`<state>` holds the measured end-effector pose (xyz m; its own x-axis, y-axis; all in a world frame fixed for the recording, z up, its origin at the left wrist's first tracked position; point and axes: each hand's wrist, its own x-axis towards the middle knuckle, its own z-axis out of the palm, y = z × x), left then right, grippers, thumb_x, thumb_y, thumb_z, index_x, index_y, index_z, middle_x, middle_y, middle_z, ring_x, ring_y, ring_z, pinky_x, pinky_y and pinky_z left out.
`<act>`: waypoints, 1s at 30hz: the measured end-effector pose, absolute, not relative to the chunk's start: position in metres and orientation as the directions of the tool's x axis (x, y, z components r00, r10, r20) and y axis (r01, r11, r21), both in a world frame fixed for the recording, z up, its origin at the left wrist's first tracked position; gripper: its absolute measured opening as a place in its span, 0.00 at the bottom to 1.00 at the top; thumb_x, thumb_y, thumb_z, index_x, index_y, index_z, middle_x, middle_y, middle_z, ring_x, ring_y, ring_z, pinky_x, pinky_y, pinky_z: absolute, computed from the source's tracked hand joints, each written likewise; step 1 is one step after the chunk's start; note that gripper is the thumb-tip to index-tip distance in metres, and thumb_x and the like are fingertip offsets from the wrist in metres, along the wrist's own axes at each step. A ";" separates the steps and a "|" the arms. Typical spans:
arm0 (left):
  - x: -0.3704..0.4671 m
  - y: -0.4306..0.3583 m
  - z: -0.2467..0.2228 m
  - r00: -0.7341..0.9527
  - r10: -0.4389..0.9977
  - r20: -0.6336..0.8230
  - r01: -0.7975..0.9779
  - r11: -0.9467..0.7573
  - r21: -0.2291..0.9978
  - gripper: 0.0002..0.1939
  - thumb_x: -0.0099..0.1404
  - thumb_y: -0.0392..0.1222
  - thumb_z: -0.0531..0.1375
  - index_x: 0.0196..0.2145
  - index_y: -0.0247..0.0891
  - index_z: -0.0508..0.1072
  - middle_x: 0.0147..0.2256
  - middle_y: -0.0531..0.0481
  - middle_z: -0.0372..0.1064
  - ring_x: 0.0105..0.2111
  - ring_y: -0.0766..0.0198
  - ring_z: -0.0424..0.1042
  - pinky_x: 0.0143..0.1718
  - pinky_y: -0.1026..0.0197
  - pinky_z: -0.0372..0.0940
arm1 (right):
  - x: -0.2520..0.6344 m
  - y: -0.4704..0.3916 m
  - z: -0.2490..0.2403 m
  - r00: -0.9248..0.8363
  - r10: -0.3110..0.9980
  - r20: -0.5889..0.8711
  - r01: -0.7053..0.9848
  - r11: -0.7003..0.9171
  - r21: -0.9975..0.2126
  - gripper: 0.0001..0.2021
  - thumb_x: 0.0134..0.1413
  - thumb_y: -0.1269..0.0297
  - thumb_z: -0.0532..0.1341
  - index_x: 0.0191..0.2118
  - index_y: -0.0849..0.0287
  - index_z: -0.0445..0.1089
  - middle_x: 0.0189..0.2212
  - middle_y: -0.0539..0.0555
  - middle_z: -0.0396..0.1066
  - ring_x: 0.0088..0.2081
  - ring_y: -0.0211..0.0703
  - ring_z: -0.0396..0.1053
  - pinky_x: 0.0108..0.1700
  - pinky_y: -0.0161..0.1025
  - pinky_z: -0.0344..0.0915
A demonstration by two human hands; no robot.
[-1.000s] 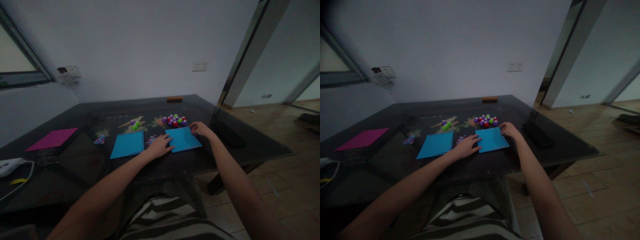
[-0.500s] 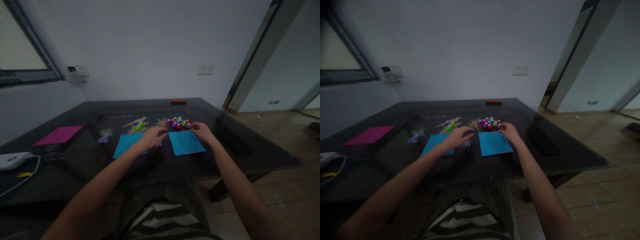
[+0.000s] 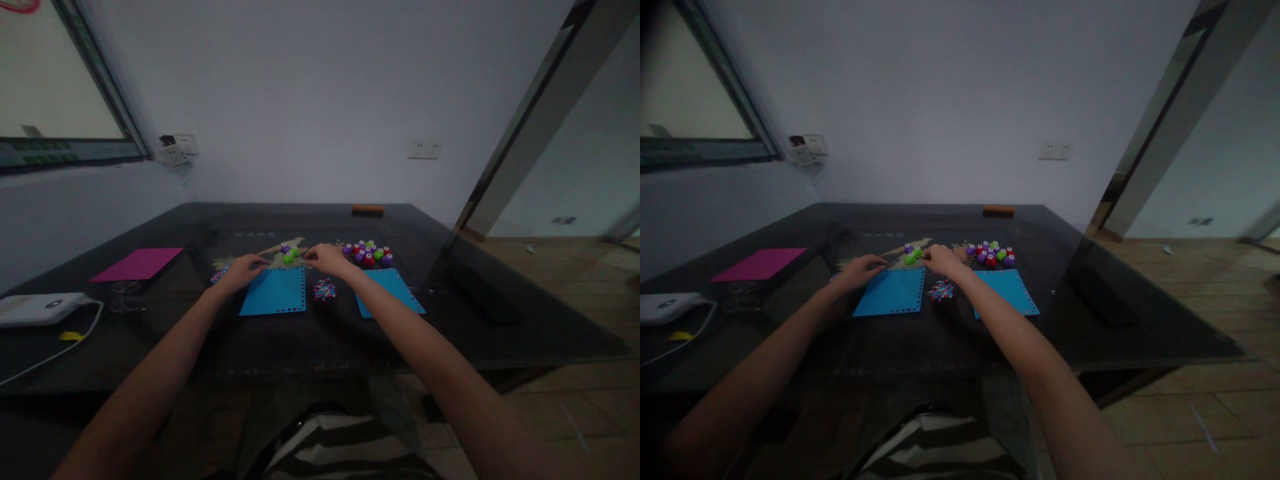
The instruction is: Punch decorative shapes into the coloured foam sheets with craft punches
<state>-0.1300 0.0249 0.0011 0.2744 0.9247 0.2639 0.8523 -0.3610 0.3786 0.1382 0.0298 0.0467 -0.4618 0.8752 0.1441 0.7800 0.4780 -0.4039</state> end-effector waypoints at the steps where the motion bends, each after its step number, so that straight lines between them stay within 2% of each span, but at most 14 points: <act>1: -0.130 0.025 0.000 0.296 0.920 0.256 0.849 -0.376 0.370 0.18 0.60 0.48 0.53 0.42 0.38 0.74 0.45 0.43 0.72 0.47 0.54 0.69 0.51 0.53 0.61 | 0.129 0.034 0.041 -0.459 0.881 0.115 0.806 0.468 -0.362 0.11 0.53 0.64 0.61 0.42 0.58 0.74 0.42 0.58 0.74 0.43 0.50 0.71 0.45 0.41 0.64; 3: -0.130 0.025 -0.001 0.337 0.910 0.241 0.841 -0.406 0.357 0.20 0.60 0.51 0.54 0.44 0.37 0.73 0.47 0.42 0.71 0.48 0.54 0.68 0.52 0.54 0.60 | 0.117 0.040 0.029 -0.483 0.870 0.103 0.817 0.490 -0.304 0.17 0.51 0.59 0.63 0.45 0.61 0.72 0.44 0.61 0.72 0.46 0.53 0.69 0.46 0.43 0.63; 6: -0.130 0.025 -0.004 0.385 0.900 0.203 0.833 -0.433 0.345 0.26 0.57 0.55 0.57 0.48 0.37 0.71 0.50 0.41 0.68 0.51 0.54 0.66 0.52 0.56 0.58 | 0.112 0.042 0.011 -0.557 0.815 0.163 0.777 0.580 -0.246 0.28 0.47 0.48 0.64 0.49 0.63 0.69 0.51 0.66 0.67 0.51 0.58 0.65 0.50 0.47 0.61; 9: -0.132 0.026 -0.007 0.415 0.893 0.174 0.838 -0.450 0.309 0.30 0.53 0.56 0.60 0.50 0.37 0.69 0.51 0.41 0.67 0.52 0.53 0.64 0.54 0.55 0.56 | 0.113 0.040 -0.002 -0.580 0.786 0.213 0.761 0.616 -0.202 0.34 0.43 0.44 0.65 0.52 0.63 0.66 0.55 0.67 0.61 0.55 0.62 0.59 0.53 0.51 0.58; 12: -0.134 0.028 -0.010 0.424 0.890 0.168 0.845 -0.456 0.281 0.31 0.52 0.57 0.61 0.51 0.37 0.69 0.51 0.40 0.66 0.52 0.52 0.63 0.53 0.54 0.56 | 0.112 0.039 -0.008 -0.586 0.784 0.205 0.763 0.619 -0.188 0.36 0.42 0.45 0.66 0.54 0.64 0.65 0.54 0.68 0.61 0.54 0.62 0.59 0.54 0.53 0.57; 17: -0.136 0.034 -0.014 0.420 0.893 0.163 0.858 -0.449 0.250 0.33 0.52 0.58 0.61 0.52 0.36 0.69 0.50 0.39 0.65 0.50 0.50 0.63 0.52 0.53 0.56 | 0.111 0.040 -0.010 -0.595 0.772 0.224 0.743 0.634 -0.213 0.31 0.43 0.48 0.66 0.51 0.63 0.67 0.52 0.66 0.62 0.54 0.59 0.59 0.53 0.51 0.58; 24: -0.138 0.037 -0.014 0.436 0.882 0.180 0.842 -0.470 0.265 0.30 0.50 0.57 0.63 0.47 0.37 0.72 0.47 0.40 0.66 0.50 0.49 0.62 0.53 0.52 0.55 | 0.112 0.038 -0.009 -0.558 0.792 0.249 0.703 0.610 -0.365 0.25 0.39 0.55 0.70 0.45 0.59 0.70 0.49 0.61 0.63 0.51 0.53 0.61 0.50 0.47 0.61; 30: -0.133 0.032 -0.008 0.400 0.893 0.207 0.826 -0.449 0.340 0.28 0.46 0.56 0.65 0.43 0.37 0.71 0.44 0.41 0.67 0.47 0.49 0.64 0.50 0.51 0.57 | 0.109 0.039 -0.006 -0.540 0.810 0.229 0.675 0.579 -0.458 0.29 0.36 0.59 0.71 0.47 0.62 0.67 0.46 0.60 0.67 0.49 0.52 0.63 0.48 0.45 0.62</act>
